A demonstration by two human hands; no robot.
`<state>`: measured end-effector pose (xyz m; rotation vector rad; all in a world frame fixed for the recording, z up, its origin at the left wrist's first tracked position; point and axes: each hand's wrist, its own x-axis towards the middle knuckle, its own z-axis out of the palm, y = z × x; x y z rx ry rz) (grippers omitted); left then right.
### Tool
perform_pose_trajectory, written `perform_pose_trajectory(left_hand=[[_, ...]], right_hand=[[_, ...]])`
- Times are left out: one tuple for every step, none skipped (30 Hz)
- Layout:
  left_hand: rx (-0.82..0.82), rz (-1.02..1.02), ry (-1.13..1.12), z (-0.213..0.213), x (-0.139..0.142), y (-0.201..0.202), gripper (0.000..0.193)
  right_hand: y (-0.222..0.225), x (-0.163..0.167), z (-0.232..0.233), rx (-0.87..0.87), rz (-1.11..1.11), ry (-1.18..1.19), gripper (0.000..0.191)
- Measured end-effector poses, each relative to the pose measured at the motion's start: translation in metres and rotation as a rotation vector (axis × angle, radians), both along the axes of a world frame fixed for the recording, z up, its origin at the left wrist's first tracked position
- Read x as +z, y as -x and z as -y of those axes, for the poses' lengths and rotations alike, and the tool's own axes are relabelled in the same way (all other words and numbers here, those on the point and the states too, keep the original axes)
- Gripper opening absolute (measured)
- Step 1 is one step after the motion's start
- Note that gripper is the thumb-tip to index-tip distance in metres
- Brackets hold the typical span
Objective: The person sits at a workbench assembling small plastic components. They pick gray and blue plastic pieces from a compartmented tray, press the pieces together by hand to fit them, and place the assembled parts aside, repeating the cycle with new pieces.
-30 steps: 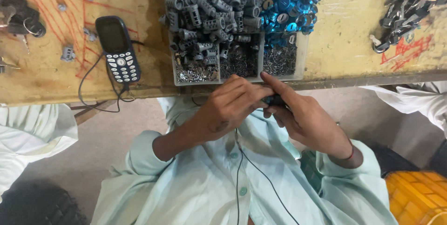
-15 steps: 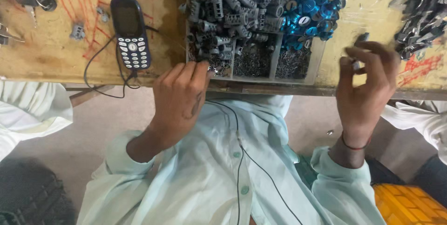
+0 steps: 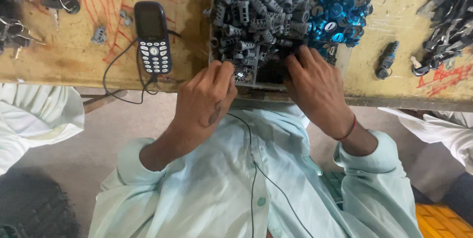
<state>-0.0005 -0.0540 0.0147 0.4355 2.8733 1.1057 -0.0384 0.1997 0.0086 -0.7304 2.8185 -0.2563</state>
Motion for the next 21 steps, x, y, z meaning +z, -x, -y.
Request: perform_pose_trajectory(left_hand=[[0.007, 0.003, -0.064, 0.000, 0.000, 0.000, 0.019], [0.012, 0.009, -0.124, 0.001, -0.001, -0.001, 0.023], [0.016, 0.015, -0.183, 0.001, -0.001, -0.001, 0.026], [0.060, 0.013, -0.196, 0.000, -0.003, -0.001, 0.026], [0.103, 0.014, -0.210, -0.003, -0.005, 0.000, 0.026], [0.145, 0.016, -0.225, -0.005, -0.006, -0.001, 0.026], [0.163, 0.024, -0.257, -0.006, -0.006, -0.003, 0.024], [0.181, 0.030, -0.288, -0.006, -0.004, -0.005, 0.024], [0.202, 0.032, -0.320, -0.006, -0.003, -0.007, 0.027], [0.194, 0.046, -0.365, -0.006, -0.001, -0.009, 0.024], [0.186, 0.062, -0.411, -0.007, 0.001, -0.011, 0.021], [0.177, 0.078, -0.456, -0.007, 0.002, -0.011, 0.018], [0.172, 0.111, -0.485, -0.008, 0.003, -0.011, 0.016], [0.167, 0.144, -0.515, -0.011, 0.004, -0.010, 0.014], [0.160, 0.178, -0.543, -0.014, 0.004, -0.010, 0.012], [0.148, 0.172, -0.578, -0.018, 0.004, -0.009, 0.012], [0.133, 0.166, -0.613, -0.021, 0.004, -0.008, 0.013], [0.115, 0.161, -0.648, -0.025, 0.003, -0.007, 0.013], [0.101, 0.198, -0.675, -0.028, 0.003, -0.007, 0.014], [0.087, 0.233, -0.702, -0.030, 0.002, -0.007, 0.014], [0.073, 0.265, -0.730, -0.032, 0.001, -0.007, 0.014]], right_hand=[[0.001, 0.002, 0.002, -0.002, -0.004, 0.010, 0.020], [0.002, 0.003, 0.005, -0.005, -0.005, 0.022, 0.020], [0.003, 0.004, 0.007, 0.006, -0.020, 0.026, 0.019], [0.004, 0.005, 0.009, 0.016, -0.035, 0.030, 0.018], [0.004, 0.005, 0.010, 0.026, -0.047, 0.033, 0.017], [0.004, 0.005, 0.010, 0.016, -0.026, 0.036, 0.016], [0.004, 0.006, 0.010, 0.005, -0.005, 0.039, 0.015], [0.003, 0.006, 0.009, -0.005, 0.013, 0.041, 0.014], [0.002, 0.006, 0.008, -0.022, 0.012, 0.079, 0.014], [0.001, 0.007, 0.007, -0.037, 0.013, 0.116, 0.015], [0.001, 0.008, 0.006, -0.051, 0.014, 0.152, 0.015], [0.000, 0.009, 0.006, -0.075, 0.025, 0.169, 0.014], [0.000, 0.010, 0.006, -0.100, 0.036, 0.184, 0.013], [0.000, 0.010, 0.006, -0.126, 0.046, 0.200, 0.012], [0.000, 0.010, 0.007, -0.123, 0.041, 0.188, 0.012], [0.001, 0.010, 0.008, -0.123, 0.036, 0.176, 0.013], [0.001, 0.009, 0.009, -0.124, 0.031, 0.163, 0.014], [0.001, 0.008, 0.009, -0.083, -0.004, 0.142, 0.016], [0.001, 0.006, 0.010, -0.043, -0.040, 0.119, 0.017], [0.001, 0.005, 0.010, -0.002, -0.076, 0.095, 0.019], [0.000, 0.004, 0.010, 0.004, -0.073, 0.090, 0.018]])
